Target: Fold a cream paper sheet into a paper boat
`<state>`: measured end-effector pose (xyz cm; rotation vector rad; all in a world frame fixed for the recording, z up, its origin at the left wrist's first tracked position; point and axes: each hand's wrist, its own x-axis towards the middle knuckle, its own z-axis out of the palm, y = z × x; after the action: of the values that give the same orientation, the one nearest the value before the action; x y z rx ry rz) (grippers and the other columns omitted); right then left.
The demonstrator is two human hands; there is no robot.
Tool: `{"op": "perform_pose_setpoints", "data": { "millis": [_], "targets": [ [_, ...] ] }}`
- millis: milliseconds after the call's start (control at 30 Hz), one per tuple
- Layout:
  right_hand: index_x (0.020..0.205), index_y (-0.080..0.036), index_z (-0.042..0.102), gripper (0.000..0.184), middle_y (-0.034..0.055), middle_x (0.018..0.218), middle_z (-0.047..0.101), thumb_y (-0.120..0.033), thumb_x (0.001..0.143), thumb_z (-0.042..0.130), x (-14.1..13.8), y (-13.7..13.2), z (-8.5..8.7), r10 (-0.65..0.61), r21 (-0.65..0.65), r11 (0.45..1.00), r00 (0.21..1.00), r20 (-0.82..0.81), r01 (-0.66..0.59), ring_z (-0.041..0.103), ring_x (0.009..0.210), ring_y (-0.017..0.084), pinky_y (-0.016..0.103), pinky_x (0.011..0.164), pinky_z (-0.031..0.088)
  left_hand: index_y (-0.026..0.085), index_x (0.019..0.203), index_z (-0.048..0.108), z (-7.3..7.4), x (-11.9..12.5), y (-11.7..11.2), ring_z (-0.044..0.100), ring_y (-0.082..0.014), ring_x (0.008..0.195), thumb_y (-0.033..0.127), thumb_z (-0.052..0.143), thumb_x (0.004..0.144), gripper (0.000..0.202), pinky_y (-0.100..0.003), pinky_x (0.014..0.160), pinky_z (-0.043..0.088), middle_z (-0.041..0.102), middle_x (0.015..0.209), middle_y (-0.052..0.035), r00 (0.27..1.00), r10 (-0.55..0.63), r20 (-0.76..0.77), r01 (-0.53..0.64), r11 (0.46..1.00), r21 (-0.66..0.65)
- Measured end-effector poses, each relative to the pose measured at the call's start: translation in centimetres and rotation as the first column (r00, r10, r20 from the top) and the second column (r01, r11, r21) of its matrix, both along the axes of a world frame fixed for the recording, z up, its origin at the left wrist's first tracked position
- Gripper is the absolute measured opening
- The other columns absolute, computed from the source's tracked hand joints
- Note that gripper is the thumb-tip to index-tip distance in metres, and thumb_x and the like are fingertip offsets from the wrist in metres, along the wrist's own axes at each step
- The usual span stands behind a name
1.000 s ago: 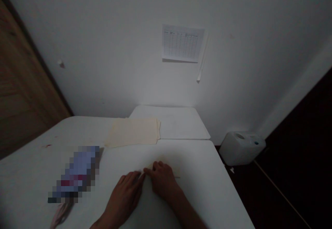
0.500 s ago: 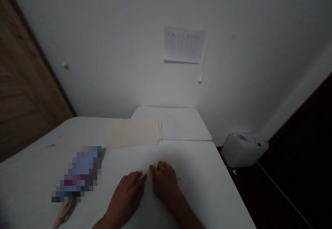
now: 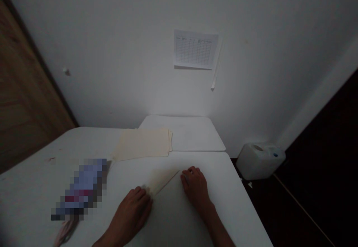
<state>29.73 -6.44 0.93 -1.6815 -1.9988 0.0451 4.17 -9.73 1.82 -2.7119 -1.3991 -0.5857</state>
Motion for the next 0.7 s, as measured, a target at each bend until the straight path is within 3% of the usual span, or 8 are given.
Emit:
{"op": "perform_pose_setpoints", "data": {
  "millis": [233, 433, 700],
  "targets": [
    [0.11, -0.02, 0.066, 0.028, 0.0086, 0.102, 0.063, -0.034, 0.09, 0.054, -1.1, 2.9, 0.5, 0.007, -0.018, 1.0, 0.998, -0.069, -0.008, 0.055, 0.098, 0.023, 0.033, 0.089, 0.043, 0.019, 0.08, 0.063, 0.6, 2.2, 4.4, 0.064, -0.0206, 0.077, 0.032, 0.033, 0.098, 0.037, -0.032, 0.069, 0.047, 0.067, 0.083, -0.0066, 0.996, 0.043, -0.075, -0.055, 0.985, -0.161],
    [0.1, -0.022, 0.069, 0.022, 0.0067, 0.099, 0.062, -0.033, 0.082, 0.063, -1.7, 4.5, 0.7, 0.038, -0.065, 0.997, 0.993, -0.109, -0.045, 0.055, 0.097, 0.022, 0.031, 0.087, 0.043, 0.019, 0.091, 0.062, 0.7, 3.5, 6.0, 0.068, -0.0234, 0.077, 0.034, 0.03, 0.099, 0.036, -0.033, 0.066, 0.048, 0.072, 0.085, -0.0066, 0.98, 0.045, -0.193, -0.09, 0.968, -0.232],
    [0.096, -0.02, 0.067, 0.019, 0.0064, 0.101, 0.063, -0.023, 0.077, 0.063, -1.8, 5.0, 0.7, 0.063, -0.111, 0.99, 0.984, -0.169, -0.082, 0.055, 0.101, 0.021, 0.031, 0.092, 0.041, 0.018, 0.088, 0.062, 0.2, 4.6, 6.8, 0.06, -0.021, 0.094, 0.028, 0.041, 0.095, 0.024, -0.029, 0.072, 0.048, 0.062, 0.101, -0.008, 0.994, 0.017, -0.11, -0.03, 0.993, -0.118]
  ]
}}
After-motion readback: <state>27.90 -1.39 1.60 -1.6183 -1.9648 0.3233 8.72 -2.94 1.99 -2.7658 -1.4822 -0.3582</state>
